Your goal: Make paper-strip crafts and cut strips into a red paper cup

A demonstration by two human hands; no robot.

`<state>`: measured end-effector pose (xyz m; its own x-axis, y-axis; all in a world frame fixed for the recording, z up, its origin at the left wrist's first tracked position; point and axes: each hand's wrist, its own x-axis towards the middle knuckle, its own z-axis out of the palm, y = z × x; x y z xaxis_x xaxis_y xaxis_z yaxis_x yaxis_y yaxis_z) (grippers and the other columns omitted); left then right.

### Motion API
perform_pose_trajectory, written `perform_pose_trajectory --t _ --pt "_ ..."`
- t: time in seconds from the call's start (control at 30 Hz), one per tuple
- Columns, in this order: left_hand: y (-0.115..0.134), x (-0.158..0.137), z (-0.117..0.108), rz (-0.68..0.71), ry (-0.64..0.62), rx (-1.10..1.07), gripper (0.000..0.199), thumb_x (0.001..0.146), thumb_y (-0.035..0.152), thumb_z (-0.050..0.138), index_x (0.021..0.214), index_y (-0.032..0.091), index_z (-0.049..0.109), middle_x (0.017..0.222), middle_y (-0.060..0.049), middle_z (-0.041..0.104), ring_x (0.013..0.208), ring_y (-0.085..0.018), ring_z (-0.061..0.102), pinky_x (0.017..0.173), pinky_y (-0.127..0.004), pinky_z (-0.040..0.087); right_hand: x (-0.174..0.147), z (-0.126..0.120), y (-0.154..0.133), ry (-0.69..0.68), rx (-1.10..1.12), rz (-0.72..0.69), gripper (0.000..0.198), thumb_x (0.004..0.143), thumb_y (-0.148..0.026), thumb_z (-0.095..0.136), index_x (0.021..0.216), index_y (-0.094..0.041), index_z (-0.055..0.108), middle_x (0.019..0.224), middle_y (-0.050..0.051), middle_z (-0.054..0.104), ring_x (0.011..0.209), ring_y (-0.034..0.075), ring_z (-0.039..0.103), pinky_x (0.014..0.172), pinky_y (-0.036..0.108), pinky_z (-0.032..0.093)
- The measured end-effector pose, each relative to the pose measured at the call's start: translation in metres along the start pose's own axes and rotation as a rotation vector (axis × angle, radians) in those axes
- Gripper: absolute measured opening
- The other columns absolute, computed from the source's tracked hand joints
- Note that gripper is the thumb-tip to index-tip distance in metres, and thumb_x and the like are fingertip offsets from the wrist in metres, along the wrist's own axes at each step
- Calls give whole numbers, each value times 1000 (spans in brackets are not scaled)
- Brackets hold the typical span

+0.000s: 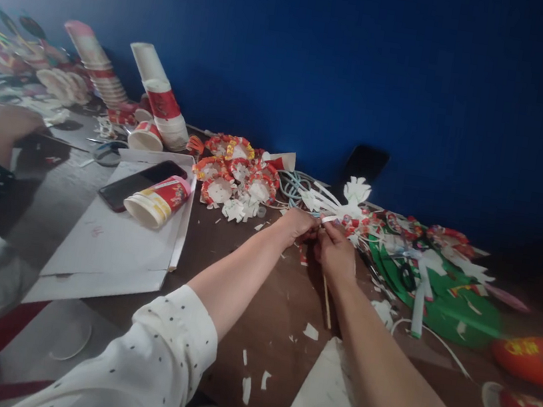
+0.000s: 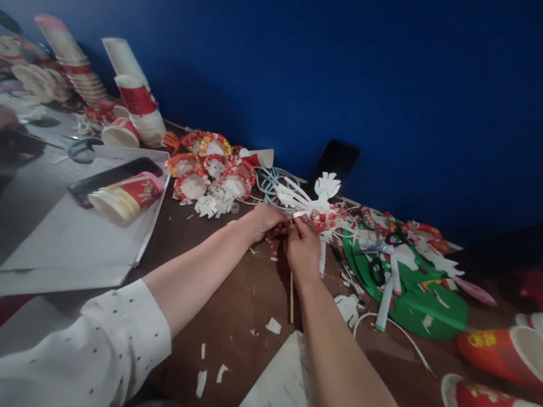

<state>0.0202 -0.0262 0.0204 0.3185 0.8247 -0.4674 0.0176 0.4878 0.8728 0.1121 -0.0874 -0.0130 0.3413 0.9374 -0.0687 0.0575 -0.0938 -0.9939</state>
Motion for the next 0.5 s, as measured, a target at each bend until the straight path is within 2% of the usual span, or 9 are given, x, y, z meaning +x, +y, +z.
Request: perform_pose_trajectory --t 0.13,0.27,0.5 --pt "-2 0 1 33 15 60 30 78 22 66 53 14 50 41 3 45 37 -5 36 40 -20 25 -2 2 -4 19 65 20 62 68 -40 59 124 -15 59 43 -9 39 35 8 31 37 21 24" --pt "-5 3 -2 50 -12 67 28 80 22 63 56 14 53 44 2 48 39 -6 38 43 -21 27 -3 1 -5 -20 88 -9 55 69 -39 60 120 -18 61 45 -8 41 35 9 32 35 21 23" --pt "-8 9 -3 40 -34 33 26 77 29 69 60 13 56 45 2 49 38 -5 39 41 -20 26 -3 0 -2 -12 76 -19 25 71 -42 61 84 -21 62 42 -8 38 34 9 32 34 22 22"
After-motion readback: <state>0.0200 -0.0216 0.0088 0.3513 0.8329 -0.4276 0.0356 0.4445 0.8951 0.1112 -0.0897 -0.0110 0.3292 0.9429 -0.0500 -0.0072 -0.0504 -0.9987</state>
